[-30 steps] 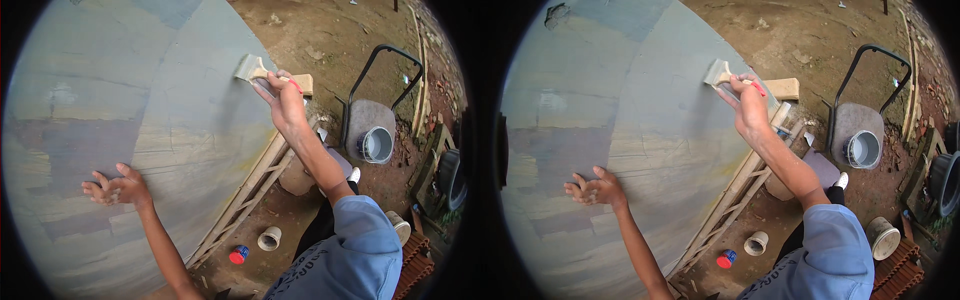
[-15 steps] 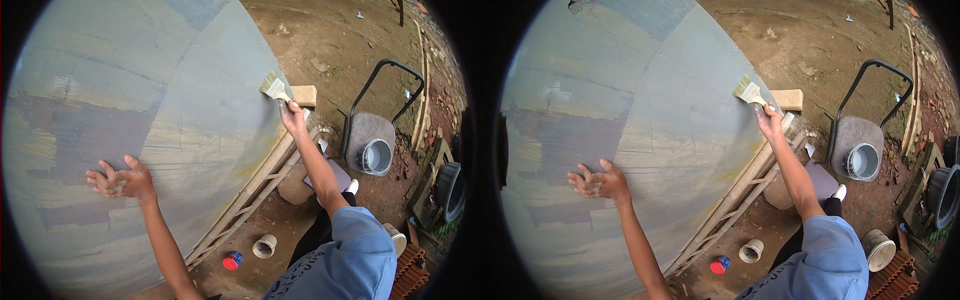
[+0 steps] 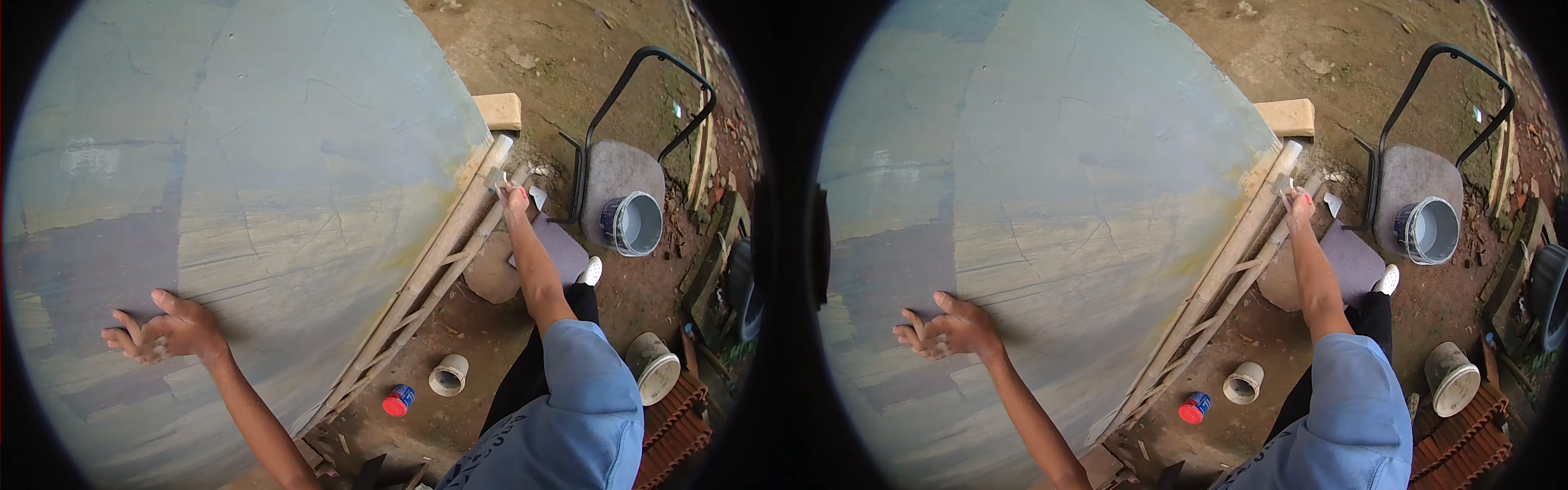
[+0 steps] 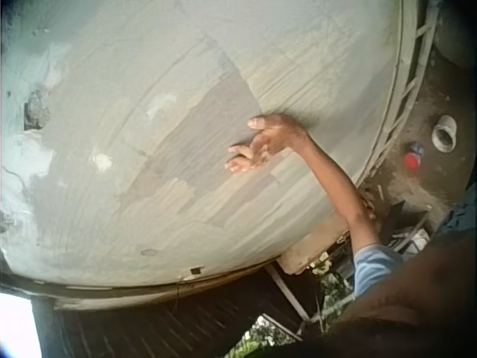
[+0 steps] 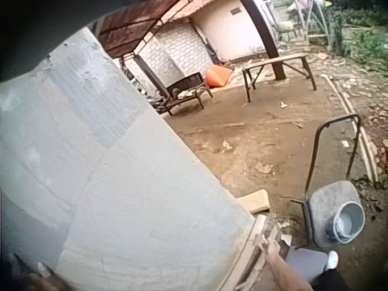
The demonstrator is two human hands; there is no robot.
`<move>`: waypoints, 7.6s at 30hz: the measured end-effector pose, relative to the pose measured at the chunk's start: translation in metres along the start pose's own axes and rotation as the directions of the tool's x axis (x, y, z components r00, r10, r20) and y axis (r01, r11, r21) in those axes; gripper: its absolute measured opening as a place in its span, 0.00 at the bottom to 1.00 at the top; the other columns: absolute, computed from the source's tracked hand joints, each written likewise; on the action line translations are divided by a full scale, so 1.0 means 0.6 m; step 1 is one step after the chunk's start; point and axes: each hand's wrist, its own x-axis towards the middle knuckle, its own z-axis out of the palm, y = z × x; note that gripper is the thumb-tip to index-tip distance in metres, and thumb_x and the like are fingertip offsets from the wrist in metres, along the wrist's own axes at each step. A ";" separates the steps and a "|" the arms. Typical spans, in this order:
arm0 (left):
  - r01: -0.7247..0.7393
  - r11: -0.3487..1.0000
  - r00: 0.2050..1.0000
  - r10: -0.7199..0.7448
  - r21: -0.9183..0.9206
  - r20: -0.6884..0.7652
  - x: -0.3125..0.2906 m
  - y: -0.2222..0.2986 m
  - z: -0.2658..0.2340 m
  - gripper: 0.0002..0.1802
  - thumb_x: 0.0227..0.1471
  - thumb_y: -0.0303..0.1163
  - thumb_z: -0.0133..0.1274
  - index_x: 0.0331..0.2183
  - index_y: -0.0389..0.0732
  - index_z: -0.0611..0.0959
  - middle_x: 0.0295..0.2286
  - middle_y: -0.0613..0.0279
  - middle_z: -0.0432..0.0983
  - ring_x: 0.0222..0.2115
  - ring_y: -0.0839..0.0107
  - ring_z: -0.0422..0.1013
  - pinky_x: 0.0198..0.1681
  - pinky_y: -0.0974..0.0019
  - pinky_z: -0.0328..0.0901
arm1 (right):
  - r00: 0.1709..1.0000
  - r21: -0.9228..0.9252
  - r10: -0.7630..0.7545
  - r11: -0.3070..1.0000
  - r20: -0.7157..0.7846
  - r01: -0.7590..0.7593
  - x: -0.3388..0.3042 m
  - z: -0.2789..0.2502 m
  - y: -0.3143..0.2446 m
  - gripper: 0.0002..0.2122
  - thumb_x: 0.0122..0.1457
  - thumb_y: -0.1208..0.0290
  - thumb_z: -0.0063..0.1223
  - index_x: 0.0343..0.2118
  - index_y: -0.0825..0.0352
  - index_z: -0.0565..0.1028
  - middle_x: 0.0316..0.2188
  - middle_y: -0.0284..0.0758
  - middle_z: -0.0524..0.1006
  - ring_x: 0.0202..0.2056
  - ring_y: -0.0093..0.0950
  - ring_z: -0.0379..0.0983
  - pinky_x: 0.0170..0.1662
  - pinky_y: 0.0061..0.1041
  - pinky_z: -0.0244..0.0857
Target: The person applies paint to a concrete wall using a brush, periodically dipping the tool into a metal bucket sitting on a chair and using their other hand to steady themselves against the surface.
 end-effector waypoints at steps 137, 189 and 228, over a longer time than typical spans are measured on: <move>0.041 0.999 0.999 -0.041 0.006 0.007 0.012 0.012 0.001 0.40 0.63 0.54 0.38 0.60 0.29 0.51 0.58 0.44 0.49 0.66 0.40 0.38 0.63 0.33 0.38 | 0.991 0.073 -0.061 0.996 0.120 0.053 -0.229 0.170 -0.001 0.06 0.58 0.85 0.49 0.33 0.65 0.70 0.33 0.33 0.74 0.34 0.26 0.73 0.42 0.29 0.76; 0.047 0.997 0.998 -0.043 0.069 -0.051 -0.003 0.000 -0.006 0.41 0.59 0.56 0.42 0.63 0.40 0.55 0.60 0.42 0.49 0.66 0.43 0.39 0.64 0.36 0.41 | 0.362 0.351 -0.300 0.933 0.882 -0.084 -0.977 0.341 -0.320 0.06 0.64 0.73 0.52 0.34 0.66 0.67 0.47 0.38 0.67 0.44 0.22 0.70 0.47 0.32 0.78; -0.006 1.000 1.000 0.007 -0.028 0.003 0.009 0.017 0.006 0.40 0.63 0.52 0.41 0.58 0.25 0.53 0.60 0.51 0.47 0.66 0.44 0.37 0.65 0.38 0.40 | 0.980 0.115 -0.018 0.993 0.197 -0.005 -0.040 0.063 -0.009 0.05 0.61 0.83 0.47 0.38 0.68 0.70 0.40 0.37 0.75 0.47 0.34 0.74 0.56 0.36 0.72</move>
